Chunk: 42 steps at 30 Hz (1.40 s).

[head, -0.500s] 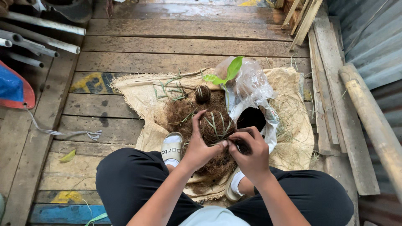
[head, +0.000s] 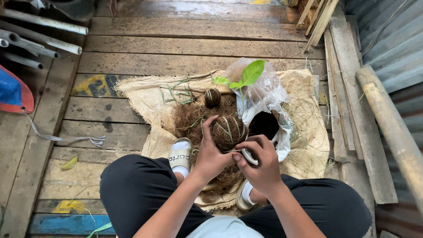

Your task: The person sits on a wooden floor and wraps a small plant with exposed roots in a ball of coconut coir. They then add soil from a white bag to the coir ball and continue to wrap and secure the plant within the material.

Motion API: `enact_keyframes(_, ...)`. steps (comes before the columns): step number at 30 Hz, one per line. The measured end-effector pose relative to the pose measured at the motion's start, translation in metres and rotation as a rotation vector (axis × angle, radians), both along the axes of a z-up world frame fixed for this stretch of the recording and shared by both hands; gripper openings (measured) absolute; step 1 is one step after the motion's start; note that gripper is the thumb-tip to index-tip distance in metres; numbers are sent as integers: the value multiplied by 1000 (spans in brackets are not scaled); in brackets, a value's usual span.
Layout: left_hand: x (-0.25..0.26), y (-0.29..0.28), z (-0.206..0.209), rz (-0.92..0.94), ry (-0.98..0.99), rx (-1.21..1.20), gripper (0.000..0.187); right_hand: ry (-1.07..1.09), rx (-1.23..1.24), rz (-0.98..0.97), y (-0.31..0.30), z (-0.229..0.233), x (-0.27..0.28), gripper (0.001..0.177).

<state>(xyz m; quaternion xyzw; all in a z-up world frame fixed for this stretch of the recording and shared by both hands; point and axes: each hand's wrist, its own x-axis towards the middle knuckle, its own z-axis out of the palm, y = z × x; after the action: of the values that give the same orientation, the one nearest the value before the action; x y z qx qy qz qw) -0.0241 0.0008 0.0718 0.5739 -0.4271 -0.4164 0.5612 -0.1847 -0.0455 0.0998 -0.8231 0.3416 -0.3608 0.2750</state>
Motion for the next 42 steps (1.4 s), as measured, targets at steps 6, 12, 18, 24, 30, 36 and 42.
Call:
enact_keyframes(6, 5, -2, -3, -79, 136, 31, 100, -62, 235, 17, -5, -6, -3, 9)
enact_keyframes(12, 7, 1, -4, -157, 252, 93, 93, -135, 368, -54, -6, -14, -9, 9)
enact_keyframes(18, 8, 3, 1, -111, 76, 40, 82, -209, 421, -18, -5, -23, -13, 11)
enact_keyframes(24, 6, 3, -5, -36, 75, 59, 78, -270, 583, -24, -12, -19, -20, 14)
enact_keyframes(30, 6, 3, -14, -52, 91, 95, 77, -80, 217, -49, -14, 1, -18, 13)
enact_keyframes(36, 8, 4, -9, -72, 47, 53, 79, 29, 89, -15, -11, 12, -14, 17)
enact_keyframes(42, 8, 2, 3, -77, -69, 146, 83, 188, -2, 59, -13, 16, -17, 20)
